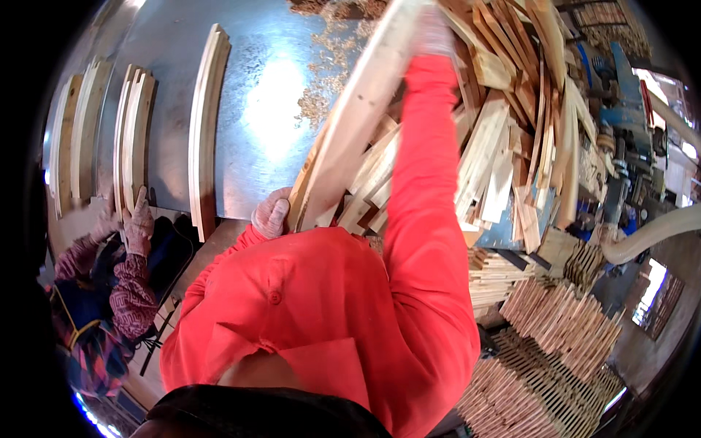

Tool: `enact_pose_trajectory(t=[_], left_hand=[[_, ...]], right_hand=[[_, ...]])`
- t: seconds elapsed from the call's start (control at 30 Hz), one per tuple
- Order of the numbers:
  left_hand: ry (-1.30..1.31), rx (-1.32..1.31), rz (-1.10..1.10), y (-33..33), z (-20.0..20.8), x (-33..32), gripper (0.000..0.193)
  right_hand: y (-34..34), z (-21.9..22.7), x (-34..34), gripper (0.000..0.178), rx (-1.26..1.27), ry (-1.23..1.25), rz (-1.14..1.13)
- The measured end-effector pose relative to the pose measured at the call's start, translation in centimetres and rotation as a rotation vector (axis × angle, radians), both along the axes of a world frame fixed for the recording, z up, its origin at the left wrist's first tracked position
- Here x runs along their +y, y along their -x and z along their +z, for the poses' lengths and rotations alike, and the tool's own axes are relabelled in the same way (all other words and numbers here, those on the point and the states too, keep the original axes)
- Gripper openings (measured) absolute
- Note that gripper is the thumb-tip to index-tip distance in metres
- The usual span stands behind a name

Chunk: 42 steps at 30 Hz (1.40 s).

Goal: The person sorts through a pile of wooden planks and scraps on a metal table, picking up pieces, inspecting them, and stacking them into a neat pile. The person handles the wood by hand, moving pieces from a disorganized heap to an organized stack.

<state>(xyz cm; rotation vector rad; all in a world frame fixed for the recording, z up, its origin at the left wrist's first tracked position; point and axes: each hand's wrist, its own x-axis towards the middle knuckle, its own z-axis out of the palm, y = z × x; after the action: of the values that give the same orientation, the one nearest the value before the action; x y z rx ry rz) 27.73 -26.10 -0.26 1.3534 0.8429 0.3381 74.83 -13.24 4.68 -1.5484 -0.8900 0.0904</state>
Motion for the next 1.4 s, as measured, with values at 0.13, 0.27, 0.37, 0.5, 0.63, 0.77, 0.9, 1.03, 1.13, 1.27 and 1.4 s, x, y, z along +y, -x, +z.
enact_pose_trajectory(t=[0.13, 0.27, 0.37, 0.5, 0.63, 0.77, 0.9, 1.03, 1.13, 1.27, 1.4], left_hand=[[0.197, -0.237, 0.101, -0.9, -0.8, -0.4, 0.06], [0.174, 0.193, -0.051, -0.7, -0.4, 1.1, 0.05], [0.27, 0.021, 0.099, -2.9, 3.9, 2.7, 0.047], [0.16, -0.101, 0.347, -6.6, 8.6, 3.4, 0.045], [-0.18, 0.03, 0.349, -6.3, 11.8, 6.4, 0.055], [-0.594, 0.356, 0.305, -0.3, 17.6, 14.1, 0.063], [-0.791, 0.901, 0.402, 11.4, 14.6, 24.3, 0.076], [-0.604, 1.4, 0.233, 11.6, 10.4, 26.6, 0.074], [-0.502, 1.272, 0.245, 16.8, -1.4, 27.4, 0.068], [-0.471, 1.19, 0.225, 24.4, -7.7, 29.5, 0.081], [-0.984, 1.127, 0.412, 14.5, 0.9, 27.3, 0.075]], right_hand=[[10.7, -9.3, -0.8, 0.082, 0.411, 0.127, 0.123], [17.3, -3.9, -0.5, 0.056, 0.678, -0.237, 0.308], [18.4, 3.3, 1.5, 0.049, 0.526, -0.236, 0.433], [21.9, 6.8, 2.1, 0.044, 0.119, 0.252, 0.175], [18.8, 8.4, -2.6, 0.036, -0.138, 0.009, 0.234], [11.9, 10.6, -12.6, 0.031, -0.293, 0.155, 0.068], [10.4, 6.4, -21.1, 0.043, -0.258, 0.214, -0.236], [10.2, 3.4, -24.0, 0.045, -0.09, 0.325, -0.15], [8.8, 3.9, -22.4, 0.045, -0.077, 0.381, -0.077], [7.0, 9.7, -16.6, 0.055, -0.762, 0.404, -0.187], [0.2, 13.9, -9.8, 0.092, -1.232, 0.779, -0.368]])
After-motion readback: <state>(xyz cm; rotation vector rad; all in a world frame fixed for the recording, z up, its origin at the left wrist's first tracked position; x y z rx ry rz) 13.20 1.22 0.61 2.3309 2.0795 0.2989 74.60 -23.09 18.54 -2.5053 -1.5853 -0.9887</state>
